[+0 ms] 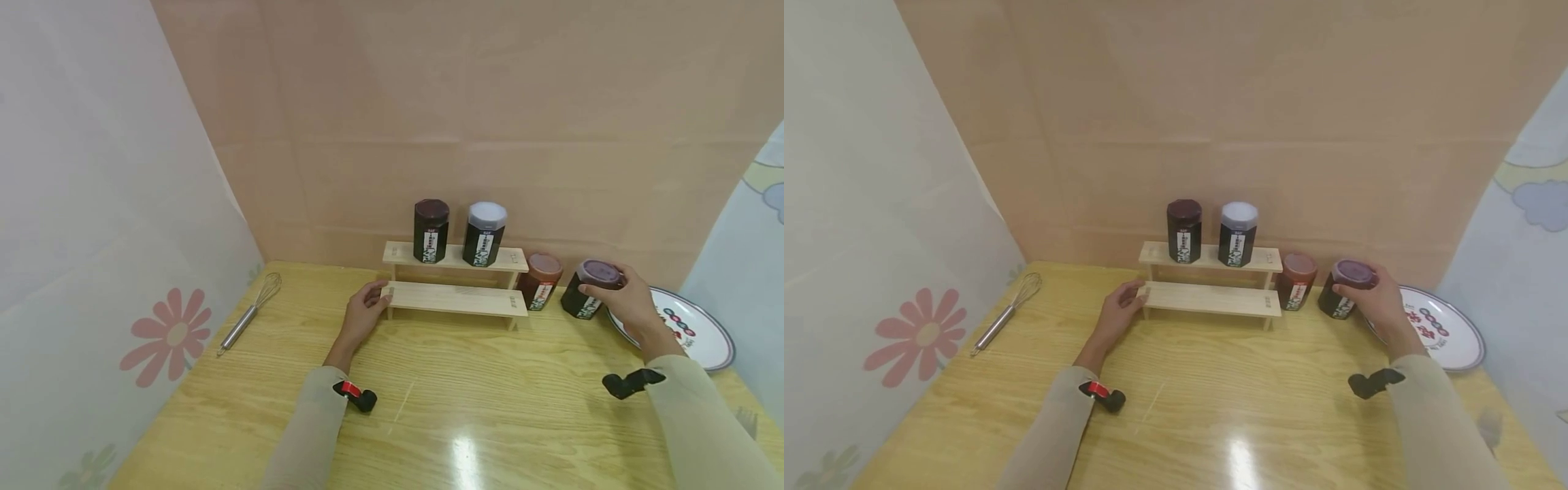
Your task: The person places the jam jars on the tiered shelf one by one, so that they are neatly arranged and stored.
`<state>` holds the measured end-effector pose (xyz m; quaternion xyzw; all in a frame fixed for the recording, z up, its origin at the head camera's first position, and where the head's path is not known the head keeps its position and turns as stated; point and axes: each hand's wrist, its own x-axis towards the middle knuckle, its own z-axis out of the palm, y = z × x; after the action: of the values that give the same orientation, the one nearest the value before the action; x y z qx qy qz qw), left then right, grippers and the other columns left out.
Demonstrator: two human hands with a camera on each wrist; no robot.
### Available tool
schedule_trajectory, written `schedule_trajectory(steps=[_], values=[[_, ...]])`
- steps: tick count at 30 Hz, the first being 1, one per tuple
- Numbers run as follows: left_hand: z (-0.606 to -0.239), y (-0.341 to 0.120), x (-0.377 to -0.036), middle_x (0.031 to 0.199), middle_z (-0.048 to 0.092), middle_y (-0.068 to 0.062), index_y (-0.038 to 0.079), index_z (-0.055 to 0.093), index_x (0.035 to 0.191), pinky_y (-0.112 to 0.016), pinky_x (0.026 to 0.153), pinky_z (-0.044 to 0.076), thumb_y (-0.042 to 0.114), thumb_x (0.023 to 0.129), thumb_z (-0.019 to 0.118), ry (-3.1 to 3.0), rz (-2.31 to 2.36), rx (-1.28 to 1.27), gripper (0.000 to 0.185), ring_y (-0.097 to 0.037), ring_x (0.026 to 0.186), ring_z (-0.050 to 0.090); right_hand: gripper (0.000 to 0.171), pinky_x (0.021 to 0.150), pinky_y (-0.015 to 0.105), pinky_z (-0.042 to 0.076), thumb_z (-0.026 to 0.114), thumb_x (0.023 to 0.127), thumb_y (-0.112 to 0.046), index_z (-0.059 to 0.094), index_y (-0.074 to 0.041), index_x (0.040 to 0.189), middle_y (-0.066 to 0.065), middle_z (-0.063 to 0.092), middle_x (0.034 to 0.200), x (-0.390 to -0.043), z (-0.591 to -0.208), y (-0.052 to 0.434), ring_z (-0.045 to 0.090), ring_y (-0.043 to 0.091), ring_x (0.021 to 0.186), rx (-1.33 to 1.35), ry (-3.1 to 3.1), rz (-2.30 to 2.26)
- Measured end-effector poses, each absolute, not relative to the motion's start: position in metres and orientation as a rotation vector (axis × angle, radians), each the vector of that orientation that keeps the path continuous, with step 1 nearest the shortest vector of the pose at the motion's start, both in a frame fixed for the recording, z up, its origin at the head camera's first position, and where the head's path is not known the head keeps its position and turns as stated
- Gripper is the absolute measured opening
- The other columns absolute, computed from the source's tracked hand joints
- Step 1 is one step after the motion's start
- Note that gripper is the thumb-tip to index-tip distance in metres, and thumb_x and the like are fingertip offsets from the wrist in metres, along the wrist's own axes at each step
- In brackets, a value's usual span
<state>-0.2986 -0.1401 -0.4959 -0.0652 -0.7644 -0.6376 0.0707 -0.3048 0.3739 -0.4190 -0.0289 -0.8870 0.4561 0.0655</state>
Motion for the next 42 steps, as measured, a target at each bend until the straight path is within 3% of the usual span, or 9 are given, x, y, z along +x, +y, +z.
schedule_trajectory(steps=[7,17,19,22,25,27,35,39,42], values=[[-0.498,-0.14,-0.301,0.137,0.064,-0.009,0.018,0.066,0.136,-0.045,0.109,0.052,0.024,0.099,0.072,-2.292,-1.914,-0.199,0.037,-0.024,0.126,0.062,0.094,0.078,0.003,0.043,0.074,0.096,-0.037,0.019,-0.003,0.164,0.018,0.041,0.146,-0.3,-0.411,0.369,0.044,0.032,0.129,-0.095,-2.657,1.406],[-0.497,-0.139,-0.298,0.135,0.064,-0.009,0.018,0.065,0.137,-0.038,0.105,0.054,0.025,0.1,0.07,-2.307,-1.891,-0.215,0.037,-0.023,0.124,0.062,0.096,0.077,0.004,0.04,0.073,0.097,-0.041,0.017,-0.003,0.165,0.03,0.032,0.159,-0.29,-0.396,0.364,0.037,0.048,0.141,-0.11,-2.685,1.367],[-0.497,-0.139,-0.298,0.136,0.064,-0.009,0.018,0.065,0.137,-0.038,0.105,0.054,0.026,0.101,0.07,-2.31,-1.893,-0.217,0.037,-0.022,0.124,0.062,0.094,0.078,0.004,0.041,0.073,0.096,-0.041,0.02,-0.004,0.164,0.023,0.038,0.154,-0.287,-0.392,0.362,0.04,0.043,0.139,-0.099,-2.677,1.357],[-0.497,-0.139,-0.298,0.135,0.064,-0.009,0.018,0.065,0.137,-0.038,0.104,0.054,0.025,0.101,0.07,-2.308,-1.888,-0.216,0.037,-0.023,0.123,0.063,0.09,0.079,0.005,0.042,0.075,0.095,-0.039,0.025,-0.009,0.164,0.001,0.05,0.14,-0.281,-0.387,0.359,0.05,0.021,0.128,-0.061,-2.652,1.365],[-0.498,-0.14,-0.299,0.136,0.065,-0.008,0.018,0.065,0.136,-0.038,0.104,0.054,0.025,0.101,0.07,-2.302,-1.903,-0.21,0.037,-0.022,0.123,0.062,0.087,0.075,0.008,0.045,0.076,0.095,-0.037,0.027,-0.013,0.164,-0.021,0.048,0.124,-0.276,-0.381,0.357,0.05,0.001,0.109,-0.028,-2.63,1.377],[-0.498,-0.14,-0.3,0.136,0.064,-0.007,0.019,0.065,0.136,-0.038,0.105,0.054,0.025,0.1,0.07,-2.3,-1.908,-0.212,0.037,-0.022,0.123,0.062,0.086,0.069,0.014,0.047,0.075,0.096,-0.037,0.027,-0.015,0.164,-0.027,0.046,0.118,-0.273,-0.377,0.356,0.049,-0.002,0.099,-0.017,-2.629,1.383],[-0.499,-0.141,-0.3,0.135,0.065,-0.007,0.018,0.066,0.136,-0.037,0.104,0.055,0.024,0.1,0.071,-2.286,-1.901,-0.222,0.037,-0.022,0.122,0.063,0.088,0.075,0.007,0.043,0.075,0.095,-0.043,0.03,-0.01,0.163,-0.023,0.048,0.119,-0.262,-0.357,0.345,0.047,-0.01,0.1,-0.033,-2.678,1.27],[-0.499,-0.141,-0.3,0.135,0.065,-0.008,0.016,0.066,0.136,-0.038,0.104,0.054,0.024,0.1,0.071,-2.279,-1.903,-0.227,0.037,-0.023,0.121,0.063,0.09,0.07,0.013,0.044,0.076,0.093,-0.044,0.03,-0.01,0.163,-0.023,0.05,0.118,-0.257,-0.349,0.336,0.048,-0.004,0.096,-0.055,-2.678,1.268],[-0.499,-0.14,-0.301,0.134,0.066,-0.01,0.016,0.066,0.136,-0.04,0.104,0.053,0.024,0.1,0.071,-2.272,-1.917,-0.227,0.038,-0.024,0.121,0.063,0.09,0.072,0.01,0.045,0.077,0.094,-0.039,0.028,-0.007,0.163,-0.024,0.05,0.117,-0.253,-0.346,0.328,0.049,-0.006,0.098,-0.026,-2.656,1.319]])
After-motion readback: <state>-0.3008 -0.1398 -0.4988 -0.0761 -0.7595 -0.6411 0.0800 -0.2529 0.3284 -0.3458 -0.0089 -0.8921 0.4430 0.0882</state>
